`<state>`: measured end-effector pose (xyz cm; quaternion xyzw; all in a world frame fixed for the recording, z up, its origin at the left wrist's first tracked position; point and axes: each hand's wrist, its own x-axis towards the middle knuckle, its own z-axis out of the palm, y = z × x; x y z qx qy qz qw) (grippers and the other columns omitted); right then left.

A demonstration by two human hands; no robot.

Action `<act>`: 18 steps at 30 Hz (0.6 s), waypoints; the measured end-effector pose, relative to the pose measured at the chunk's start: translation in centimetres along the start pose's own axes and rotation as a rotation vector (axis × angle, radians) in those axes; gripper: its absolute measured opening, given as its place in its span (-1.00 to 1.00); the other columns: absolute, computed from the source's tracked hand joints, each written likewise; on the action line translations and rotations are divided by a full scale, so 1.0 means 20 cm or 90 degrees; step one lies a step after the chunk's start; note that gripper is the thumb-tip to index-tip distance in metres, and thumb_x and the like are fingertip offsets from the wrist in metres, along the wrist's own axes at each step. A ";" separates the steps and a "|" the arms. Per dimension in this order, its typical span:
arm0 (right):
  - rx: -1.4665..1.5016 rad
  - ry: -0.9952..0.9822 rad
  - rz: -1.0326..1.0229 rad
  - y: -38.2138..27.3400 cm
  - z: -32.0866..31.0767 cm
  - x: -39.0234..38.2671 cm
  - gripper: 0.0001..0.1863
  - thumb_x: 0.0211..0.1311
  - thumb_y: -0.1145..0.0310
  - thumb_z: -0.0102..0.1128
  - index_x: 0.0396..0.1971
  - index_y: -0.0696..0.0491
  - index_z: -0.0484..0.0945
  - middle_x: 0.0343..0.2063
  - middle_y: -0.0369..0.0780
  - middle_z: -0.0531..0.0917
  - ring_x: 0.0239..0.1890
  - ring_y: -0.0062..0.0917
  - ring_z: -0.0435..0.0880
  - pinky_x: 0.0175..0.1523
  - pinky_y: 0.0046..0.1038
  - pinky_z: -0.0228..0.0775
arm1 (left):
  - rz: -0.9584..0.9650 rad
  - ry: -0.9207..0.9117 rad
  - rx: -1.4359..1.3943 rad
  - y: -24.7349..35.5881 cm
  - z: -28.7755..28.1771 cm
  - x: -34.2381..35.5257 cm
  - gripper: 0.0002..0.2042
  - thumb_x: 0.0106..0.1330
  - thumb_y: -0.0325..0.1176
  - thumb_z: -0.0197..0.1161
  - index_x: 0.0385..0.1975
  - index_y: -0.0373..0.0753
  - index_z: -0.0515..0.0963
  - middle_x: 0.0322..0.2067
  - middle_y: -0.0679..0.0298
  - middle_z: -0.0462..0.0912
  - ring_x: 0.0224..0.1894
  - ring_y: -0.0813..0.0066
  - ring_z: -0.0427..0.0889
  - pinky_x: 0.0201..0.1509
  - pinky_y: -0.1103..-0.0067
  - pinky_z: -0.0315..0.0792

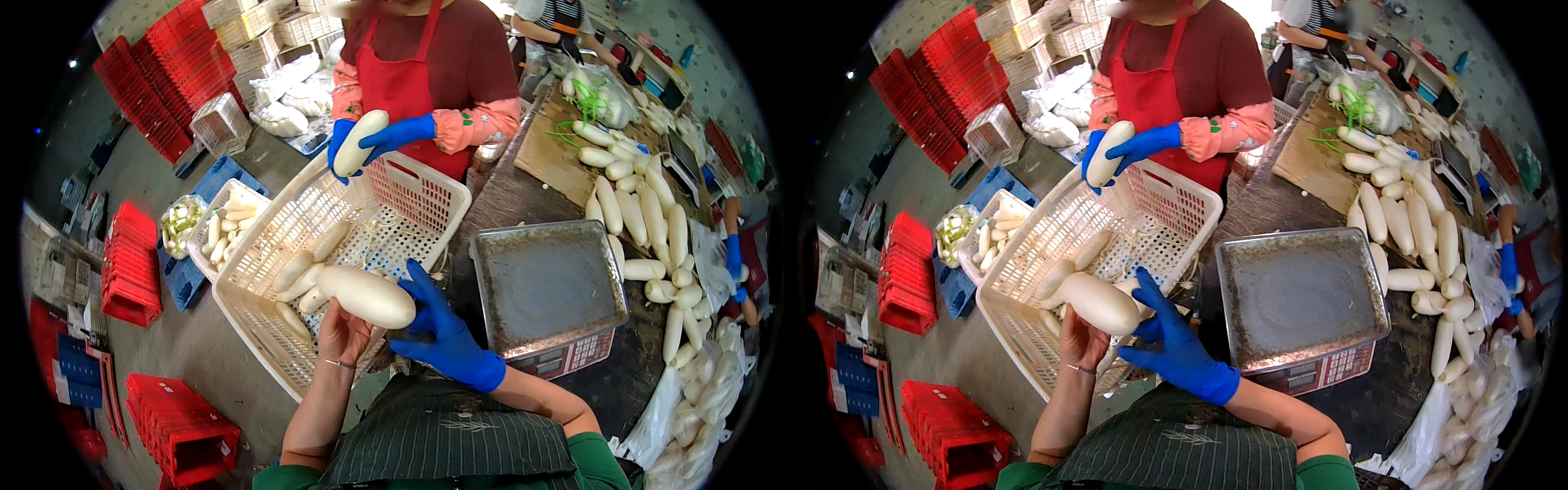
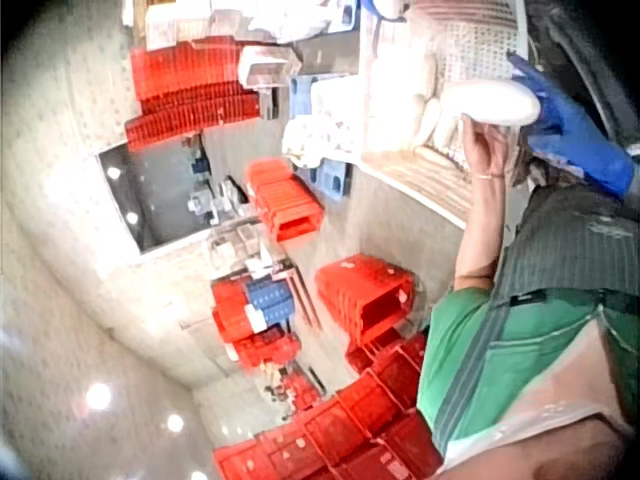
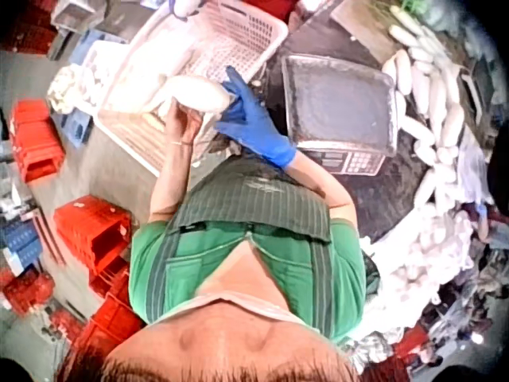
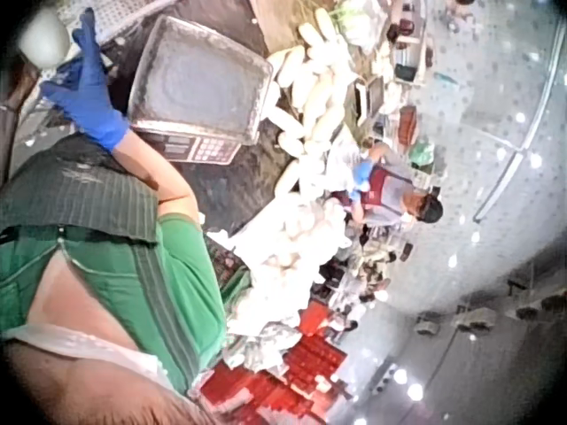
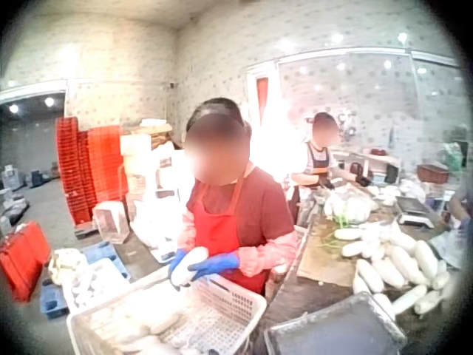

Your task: The person peels white radishes using a handheld peeler, removing the outer skin and placing the finished vegetables into a white plastic basket. The person works at a table in a processing area, handling the radishes one by one while wearing blue gloves.

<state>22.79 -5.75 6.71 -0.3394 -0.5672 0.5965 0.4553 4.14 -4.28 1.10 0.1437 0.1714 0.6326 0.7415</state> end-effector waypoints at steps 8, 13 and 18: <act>0.078 0.109 0.169 -0.02 -0.12 -0.05 -0.44 0.06 0.28 0.26 0.05 0.16 0.31 -0.18 -0.17 0.52 -0.28 -0.56 0.53 -0.16 -0.54 0.39 | -0.082 0.139 0.251 -0.04 0.10 -0.08 -0.54 0.37 -0.05 -0.18 0.07 -0.29 0.26 -0.04 0.09 0.46 -0.14 0.27 0.59 -0.46 0.55 0.60; 0.222 0.176 0.274 0.06 -0.20 -0.07 -0.47 0.24 -0.07 -0.06 -0.12 0.15 0.43 -0.48 -0.25 0.57 -0.60 -0.72 0.50 -0.52 -0.64 0.35 | -0.198 0.095 0.349 -0.01 0.09 -0.12 -0.55 0.37 -0.06 -0.23 -0.02 -0.35 0.31 -0.35 0.02 0.57 -0.54 0.28 0.62 -0.61 0.55 0.55; 0.125 0.100 0.123 0.01 -0.19 -0.07 -0.40 0.32 -0.09 -0.30 0.07 0.11 0.34 -0.43 -0.26 0.59 -0.57 -0.65 0.51 -0.44 -0.62 0.43 | -0.405 0.113 0.153 0.01 0.05 -0.11 -0.48 0.33 0.00 -0.30 -0.04 -0.35 0.35 -0.56 -0.10 0.56 -0.76 0.24 0.53 -0.76 0.55 0.47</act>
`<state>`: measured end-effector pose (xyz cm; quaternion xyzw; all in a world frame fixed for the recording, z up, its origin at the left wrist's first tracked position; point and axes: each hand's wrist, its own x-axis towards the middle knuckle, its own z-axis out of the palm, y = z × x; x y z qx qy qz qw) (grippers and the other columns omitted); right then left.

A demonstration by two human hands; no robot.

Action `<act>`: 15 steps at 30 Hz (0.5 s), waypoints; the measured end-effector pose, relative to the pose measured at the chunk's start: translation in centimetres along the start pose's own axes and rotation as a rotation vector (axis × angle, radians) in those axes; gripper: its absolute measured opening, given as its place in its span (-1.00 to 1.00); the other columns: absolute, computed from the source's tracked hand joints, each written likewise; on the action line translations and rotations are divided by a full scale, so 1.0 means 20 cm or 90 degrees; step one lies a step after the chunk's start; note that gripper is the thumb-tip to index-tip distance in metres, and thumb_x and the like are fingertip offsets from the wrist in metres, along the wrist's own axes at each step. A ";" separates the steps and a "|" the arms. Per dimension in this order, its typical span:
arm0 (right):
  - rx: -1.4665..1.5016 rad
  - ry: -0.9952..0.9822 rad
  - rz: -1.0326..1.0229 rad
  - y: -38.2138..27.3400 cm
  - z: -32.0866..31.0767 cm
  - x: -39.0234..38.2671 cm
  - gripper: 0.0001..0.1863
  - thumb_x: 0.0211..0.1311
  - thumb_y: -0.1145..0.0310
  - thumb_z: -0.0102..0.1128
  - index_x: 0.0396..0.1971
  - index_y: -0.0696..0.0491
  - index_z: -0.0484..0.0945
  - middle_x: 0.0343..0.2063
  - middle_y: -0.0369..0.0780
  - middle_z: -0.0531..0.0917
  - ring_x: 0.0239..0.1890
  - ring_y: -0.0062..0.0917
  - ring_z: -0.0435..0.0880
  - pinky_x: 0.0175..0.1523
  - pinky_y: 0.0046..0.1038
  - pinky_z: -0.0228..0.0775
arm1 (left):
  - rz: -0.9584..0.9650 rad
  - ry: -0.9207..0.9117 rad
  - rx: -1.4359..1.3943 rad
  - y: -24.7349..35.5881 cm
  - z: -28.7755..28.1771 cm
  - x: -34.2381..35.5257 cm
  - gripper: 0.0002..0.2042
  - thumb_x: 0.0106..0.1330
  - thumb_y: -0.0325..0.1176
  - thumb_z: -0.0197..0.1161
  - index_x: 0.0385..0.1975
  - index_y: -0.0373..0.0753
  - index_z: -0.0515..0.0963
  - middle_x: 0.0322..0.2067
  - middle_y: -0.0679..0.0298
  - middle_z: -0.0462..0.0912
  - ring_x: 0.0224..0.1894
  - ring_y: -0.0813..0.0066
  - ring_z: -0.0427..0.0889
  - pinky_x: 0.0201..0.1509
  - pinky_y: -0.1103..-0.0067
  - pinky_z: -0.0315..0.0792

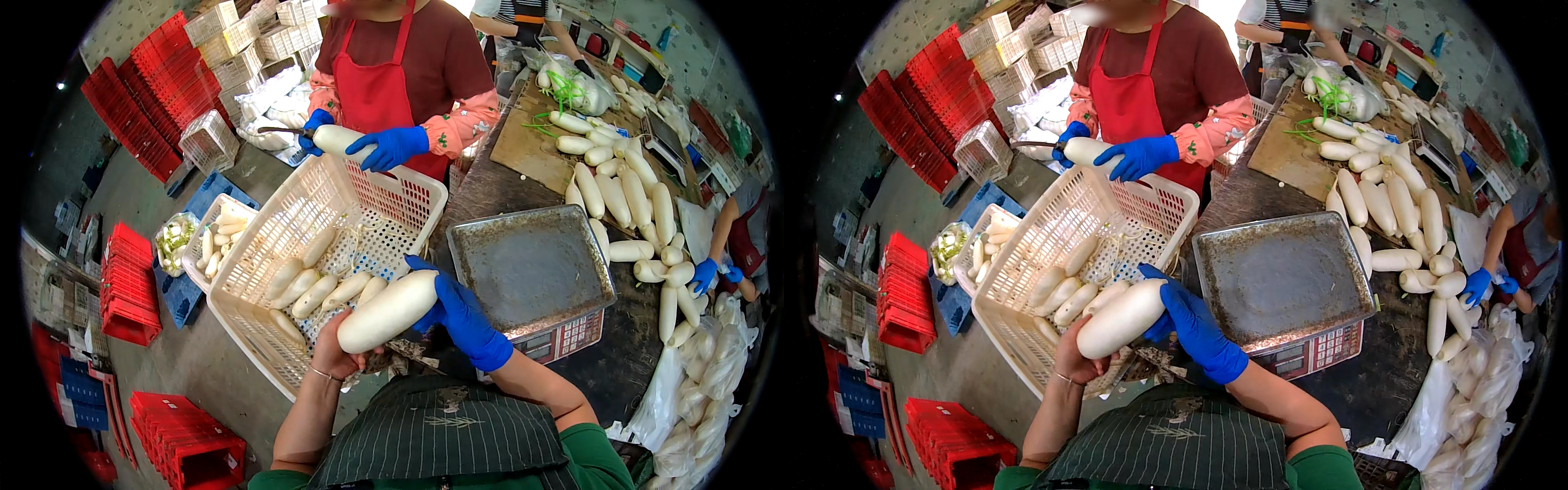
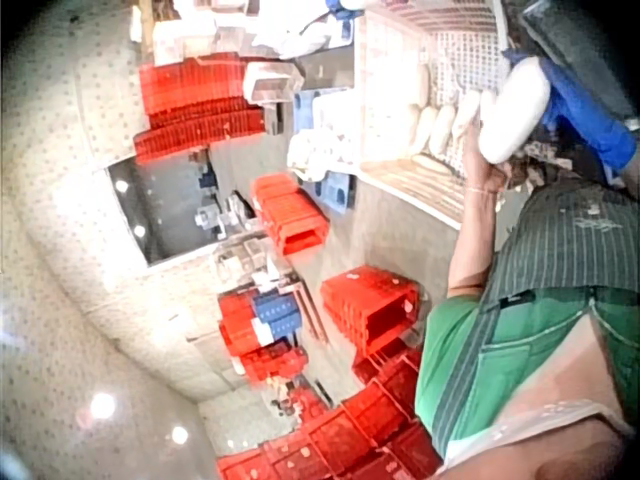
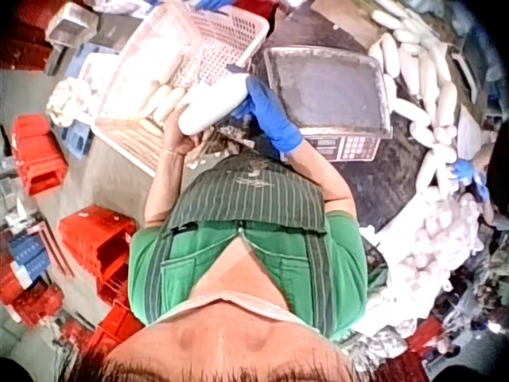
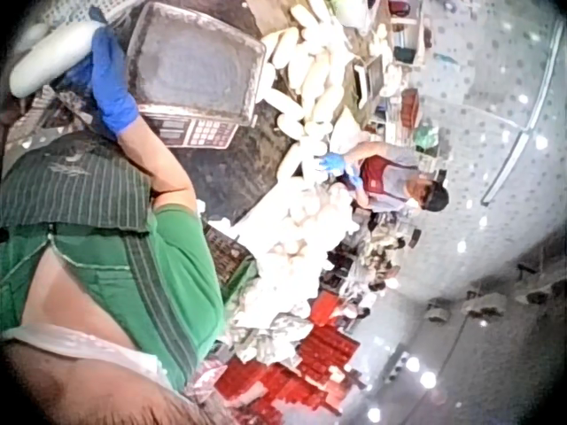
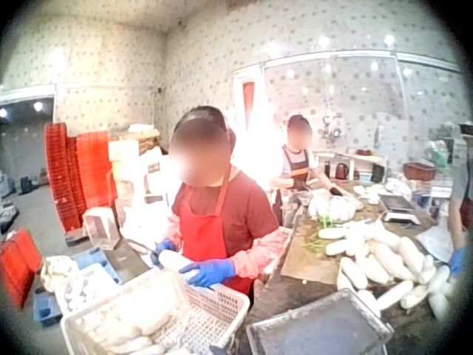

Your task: The person peels white radishes using a handheld peeler, removing the outer skin and placing the finished vegetables into a white plastic basket. The person works at a table in a processing area, handling the radishes one by one while wearing blue gloves.

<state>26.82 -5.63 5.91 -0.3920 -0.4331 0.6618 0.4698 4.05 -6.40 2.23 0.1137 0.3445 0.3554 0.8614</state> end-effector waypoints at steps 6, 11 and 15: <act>0.007 0.033 0.006 -0.08 -0.04 -0.02 -0.57 0.30 0.07 -0.08 -0.07 0.11 0.47 -0.48 -0.29 0.57 -0.61 -0.70 0.46 -0.47 -0.66 0.37 | -0.106 -0.092 -0.090 -0.10 -0.01 0.01 -0.45 0.31 -0.01 -0.31 -0.01 -0.42 0.31 -0.45 -0.16 0.56 -0.68 0.17 0.58 -0.81 0.51 0.43; 0.006 0.105 -0.017 -0.07 -0.07 -0.02 -0.69 0.20 0.17 0.13 -0.29 0.14 0.53 -0.60 -0.31 0.53 -0.68 -0.71 0.43 -0.56 -0.67 0.30 | -0.155 -0.187 -0.124 -0.15 -0.02 0.02 -0.47 0.34 -0.07 -0.34 0.06 -0.41 0.25 -0.34 -0.16 0.54 -0.57 0.18 0.63 -0.71 0.43 0.53; 0.020 0.151 0.011 -0.07 -0.09 0.00 -0.67 0.20 0.14 0.11 -0.30 0.14 0.54 -0.60 -0.31 0.54 -0.67 -0.71 0.43 -0.56 -0.67 0.29 | -0.171 -0.314 -0.161 -0.18 0.02 0.02 -0.39 0.33 0.08 -0.40 0.12 -0.35 0.19 -0.33 -0.20 0.52 -0.54 0.13 0.63 -0.68 0.41 0.55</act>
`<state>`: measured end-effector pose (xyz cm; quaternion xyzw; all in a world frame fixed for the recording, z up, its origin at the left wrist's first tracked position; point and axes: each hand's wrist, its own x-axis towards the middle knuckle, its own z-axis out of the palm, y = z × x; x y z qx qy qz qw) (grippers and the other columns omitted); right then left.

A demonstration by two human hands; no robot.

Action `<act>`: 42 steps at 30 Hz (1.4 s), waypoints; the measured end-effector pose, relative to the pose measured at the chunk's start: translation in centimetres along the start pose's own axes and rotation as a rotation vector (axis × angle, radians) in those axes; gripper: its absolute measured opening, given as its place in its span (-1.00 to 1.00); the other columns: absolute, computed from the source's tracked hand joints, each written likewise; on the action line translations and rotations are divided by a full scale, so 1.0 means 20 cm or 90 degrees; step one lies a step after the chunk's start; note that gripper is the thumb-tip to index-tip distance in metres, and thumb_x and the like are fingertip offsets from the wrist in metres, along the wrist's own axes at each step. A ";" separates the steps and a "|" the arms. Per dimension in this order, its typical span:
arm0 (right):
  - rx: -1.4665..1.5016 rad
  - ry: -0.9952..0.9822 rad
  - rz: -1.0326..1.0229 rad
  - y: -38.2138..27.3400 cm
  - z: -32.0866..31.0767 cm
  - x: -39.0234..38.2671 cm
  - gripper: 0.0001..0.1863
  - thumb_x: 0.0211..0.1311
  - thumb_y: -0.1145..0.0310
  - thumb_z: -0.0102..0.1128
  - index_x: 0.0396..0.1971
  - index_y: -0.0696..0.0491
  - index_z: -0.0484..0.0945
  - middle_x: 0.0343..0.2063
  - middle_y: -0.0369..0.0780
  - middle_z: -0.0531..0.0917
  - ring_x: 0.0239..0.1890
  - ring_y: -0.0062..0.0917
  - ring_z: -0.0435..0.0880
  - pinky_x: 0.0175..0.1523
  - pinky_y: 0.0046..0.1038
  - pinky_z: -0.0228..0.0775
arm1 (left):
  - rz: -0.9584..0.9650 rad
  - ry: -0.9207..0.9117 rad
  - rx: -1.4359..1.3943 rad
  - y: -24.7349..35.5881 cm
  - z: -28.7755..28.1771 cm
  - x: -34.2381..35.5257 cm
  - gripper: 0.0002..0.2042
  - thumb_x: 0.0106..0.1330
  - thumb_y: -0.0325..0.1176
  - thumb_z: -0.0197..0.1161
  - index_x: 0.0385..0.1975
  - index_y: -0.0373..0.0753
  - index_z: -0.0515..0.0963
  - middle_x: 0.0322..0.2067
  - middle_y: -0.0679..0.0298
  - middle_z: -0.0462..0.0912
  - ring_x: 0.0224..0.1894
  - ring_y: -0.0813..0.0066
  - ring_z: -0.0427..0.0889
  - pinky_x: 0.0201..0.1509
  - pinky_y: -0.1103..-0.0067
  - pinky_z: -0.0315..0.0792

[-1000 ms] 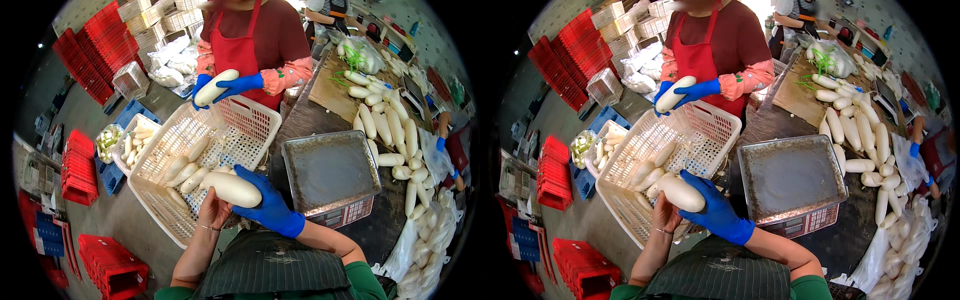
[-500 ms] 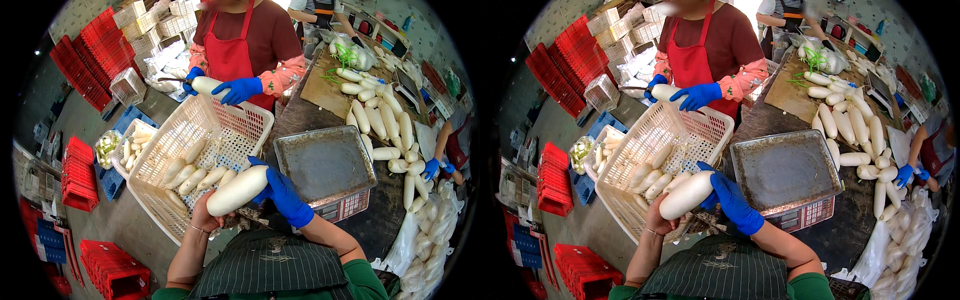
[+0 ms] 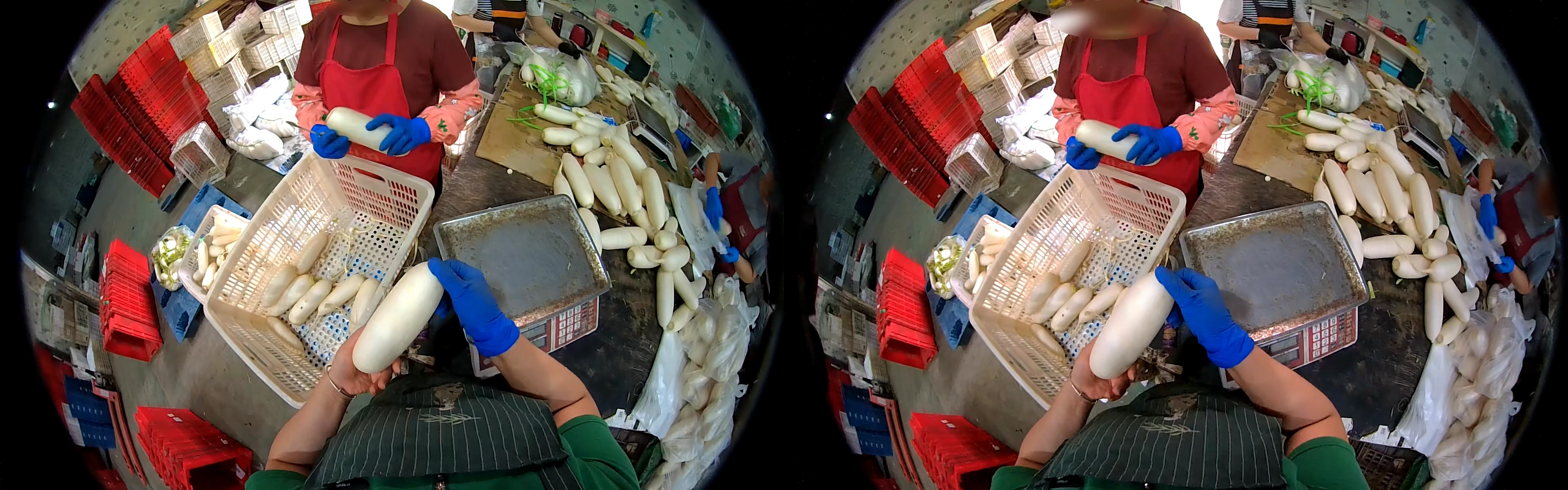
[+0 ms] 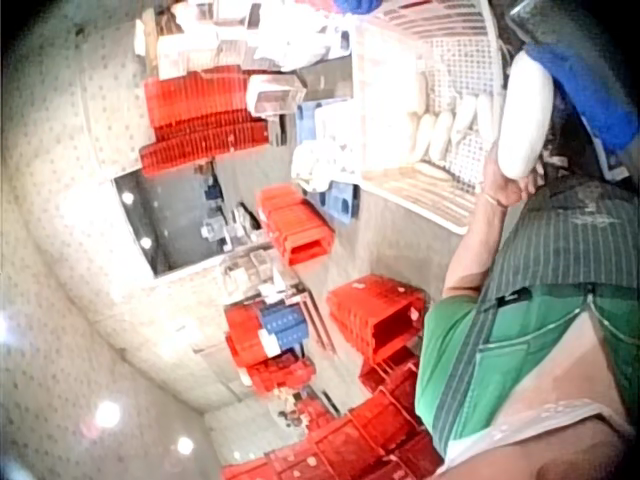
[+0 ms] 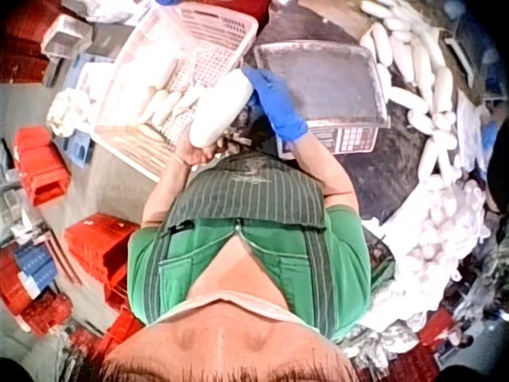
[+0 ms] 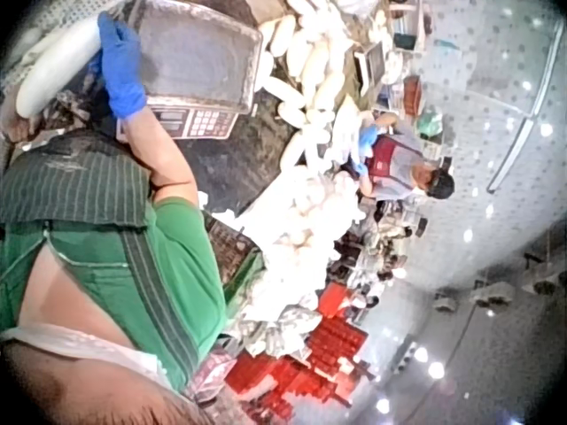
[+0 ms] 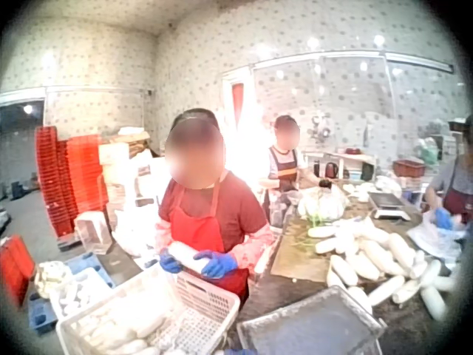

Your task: The person peels white radishes using a handheld peeler, removing the outer skin and placing the finished vegetables into a white plastic basket. The person works at a table in a processing area, handling the radishes one by one while wearing blue gloves.

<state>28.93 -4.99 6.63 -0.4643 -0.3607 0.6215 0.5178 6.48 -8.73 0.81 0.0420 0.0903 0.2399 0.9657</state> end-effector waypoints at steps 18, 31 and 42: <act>0.055 0.057 0.103 0.10 -0.18 -0.08 -0.61 0.20 0.05 0.09 -0.34 0.13 0.53 -0.68 -0.26 0.54 -0.75 -0.64 0.44 -0.65 -0.62 0.28 | 0.182 0.139 0.200 0.14 0.21 0.03 -0.30 0.31 0.20 -0.50 0.07 -0.32 0.28 -0.69 -0.04 0.54 -0.79 0.30 0.51 -0.78 0.60 0.44; -0.029 -0.182 0.281 0.07 -0.08 -0.23 -0.45 0.27 -0.11 -0.21 -0.27 0.11 0.52 -0.71 -0.27 0.53 -0.78 -0.65 0.38 -0.65 -0.68 0.20 | 0.631 0.405 0.685 0.18 0.25 0.14 -0.50 0.39 -0.03 -0.35 -0.22 -0.35 0.43 -0.36 0.11 0.55 -0.31 0.38 0.53 -0.11 0.47 0.41; 0.463 -0.497 0.394 0.33 -0.09 -0.25 -0.32 0.32 -0.13 -0.44 -0.42 0.20 0.49 -0.89 -0.29 0.34 -0.92 -0.68 0.19 -0.83 -0.62 -0.07 | 0.395 0.035 0.466 -0.06 0.29 0.31 -0.44 0.17 -0.24 0.20 0.09 -0.36 0.17 0.01 -0.04 0.39 0.03 0.15 0.45 0.08 0.29 0.39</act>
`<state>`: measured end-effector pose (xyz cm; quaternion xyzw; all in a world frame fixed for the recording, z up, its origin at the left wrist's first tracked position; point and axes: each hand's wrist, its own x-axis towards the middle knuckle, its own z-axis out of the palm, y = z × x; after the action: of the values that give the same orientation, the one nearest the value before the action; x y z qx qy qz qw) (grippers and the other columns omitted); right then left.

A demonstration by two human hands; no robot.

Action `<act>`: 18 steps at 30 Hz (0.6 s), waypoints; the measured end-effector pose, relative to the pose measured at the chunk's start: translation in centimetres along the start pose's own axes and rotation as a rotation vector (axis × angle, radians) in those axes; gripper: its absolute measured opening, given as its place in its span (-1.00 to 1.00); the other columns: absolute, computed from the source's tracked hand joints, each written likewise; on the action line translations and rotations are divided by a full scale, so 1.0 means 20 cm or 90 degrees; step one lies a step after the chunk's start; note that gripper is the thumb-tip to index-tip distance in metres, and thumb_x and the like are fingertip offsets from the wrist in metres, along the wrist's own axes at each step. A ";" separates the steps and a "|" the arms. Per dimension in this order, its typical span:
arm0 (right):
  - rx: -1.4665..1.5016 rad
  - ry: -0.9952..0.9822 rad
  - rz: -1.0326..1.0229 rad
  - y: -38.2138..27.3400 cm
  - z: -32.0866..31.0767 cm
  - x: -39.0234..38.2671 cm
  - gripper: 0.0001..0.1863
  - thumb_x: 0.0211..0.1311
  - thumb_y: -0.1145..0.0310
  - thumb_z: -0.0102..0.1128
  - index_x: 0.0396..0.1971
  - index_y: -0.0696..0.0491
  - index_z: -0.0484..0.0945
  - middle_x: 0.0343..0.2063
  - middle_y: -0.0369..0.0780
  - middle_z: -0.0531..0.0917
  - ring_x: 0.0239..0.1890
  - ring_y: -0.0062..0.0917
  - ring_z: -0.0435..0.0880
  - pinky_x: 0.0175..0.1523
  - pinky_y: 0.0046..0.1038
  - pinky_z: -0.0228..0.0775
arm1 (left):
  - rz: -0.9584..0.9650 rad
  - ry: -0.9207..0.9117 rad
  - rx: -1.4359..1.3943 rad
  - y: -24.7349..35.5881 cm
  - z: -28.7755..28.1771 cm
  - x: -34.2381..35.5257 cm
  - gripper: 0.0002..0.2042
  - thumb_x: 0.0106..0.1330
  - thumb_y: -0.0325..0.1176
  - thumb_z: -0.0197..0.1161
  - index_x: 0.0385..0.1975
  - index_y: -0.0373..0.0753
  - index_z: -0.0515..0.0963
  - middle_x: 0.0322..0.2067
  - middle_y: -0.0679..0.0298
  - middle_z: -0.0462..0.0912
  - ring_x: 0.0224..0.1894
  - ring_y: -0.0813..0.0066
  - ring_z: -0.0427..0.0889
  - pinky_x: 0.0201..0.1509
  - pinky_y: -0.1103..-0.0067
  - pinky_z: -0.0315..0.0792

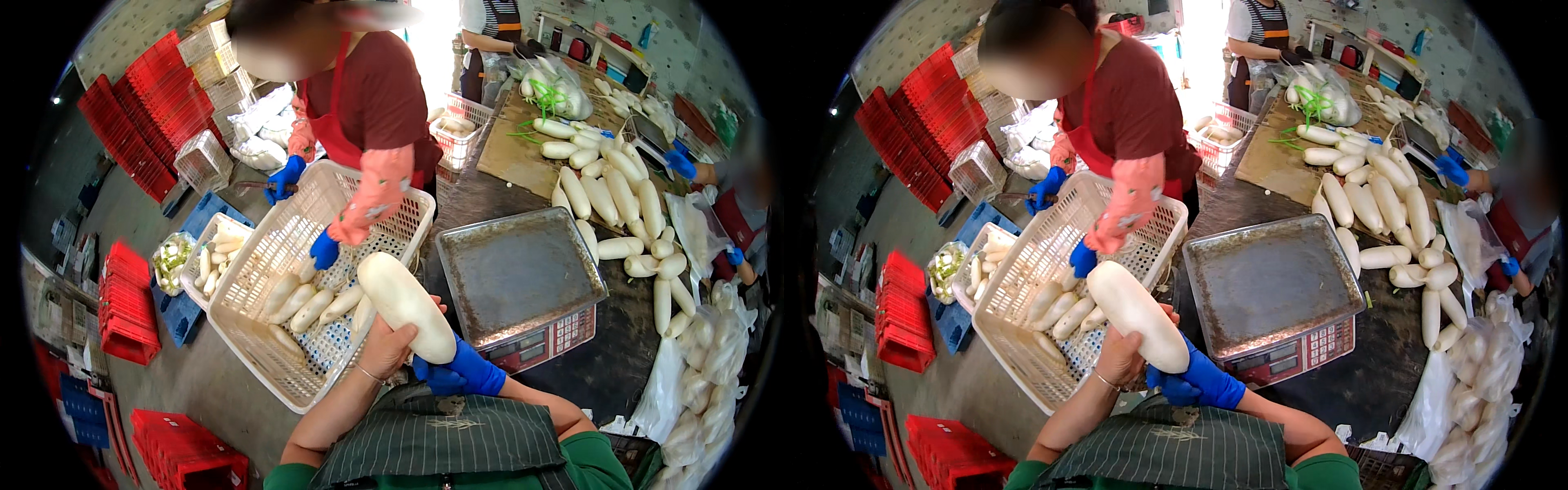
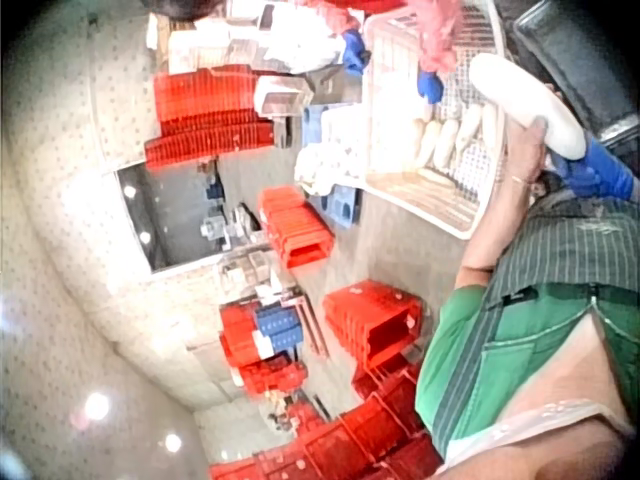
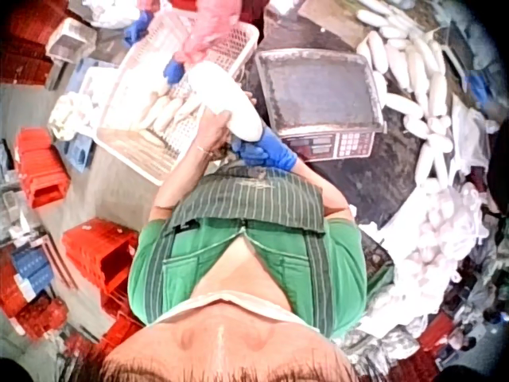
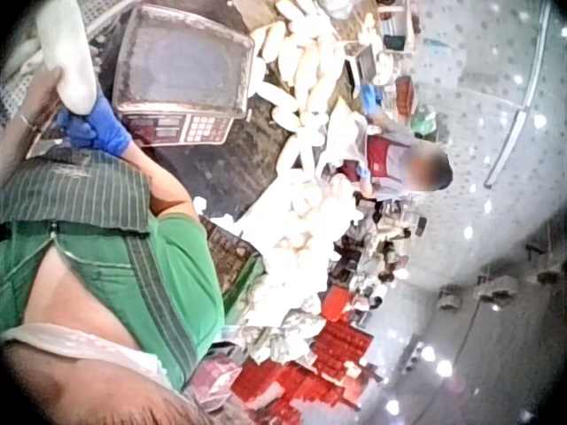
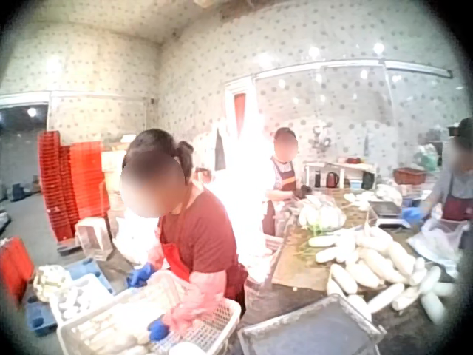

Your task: The person peels white radishes using a handheld peeler, removing the outer skin and placing the finished vegetables into a white plastic basket. The person works at a table in a processing area, handling the radishes one by one while wearing blue gloves.

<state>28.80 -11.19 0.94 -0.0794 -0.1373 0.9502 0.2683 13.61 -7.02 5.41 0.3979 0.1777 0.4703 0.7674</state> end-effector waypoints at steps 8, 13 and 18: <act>-0.806 0.479 -0.586 0.07 0.11 0.12 -0.47 0.28 -0.04 -0.12 0.03 0.11 0.26 -0.39 -0.23 0.57 -0.56 -0.62 0.52 -0.49 -0.62 0.36 | 0.018 0.217 0.267 -0.06 -0.05 0.02 -0.52 0.14 -0.41 0.21 0.01 -0.36 0.18 -0.12 0.05 0.47 -0.07 0.22 0.52 -0.03 0.39 0.47; -0.372 0.380 -0.199 0.00 0.20 0.00 -0.45 0.27 -0.12 -0.18 -0.16 0.11 0.44 -0.65 -0.27 0.54 -0.76 -0.74 0.31 -0.69 -0.71 0.06 | -0.002 0.137 0.065 0.06 -0.05 0.15 -0.50 0.32 0.02 -0.09 0.03 -0.31 0.26 -0.15 0.05 0.51 -0.15 0.27 0.55 -0.09 0.36 0.48; -0.520 0.357 -0.427 0.12 0.12 0.01 -0.29 0.25 -0.25 -0.36 -0.15 0.15 0.46 -0.66 -0.22 0.54 -0.77 -0.69 0.30 -0.69 -0.69 0.07 | -0.093 0.045 -0.233 0.12 -0.04 0.35 -0.55 0.35 0.05 -0.21 -0.08 -0.20 0.38 -0.20 0.10 0.54 -0.17 0.20 0.54 -0.07 0.29 0.45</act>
<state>26.99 -13.54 2.48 -0.3763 -0.4329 0.6266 0.5277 15.23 -0.06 7.51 0.2210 0.1449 0.4514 0.8523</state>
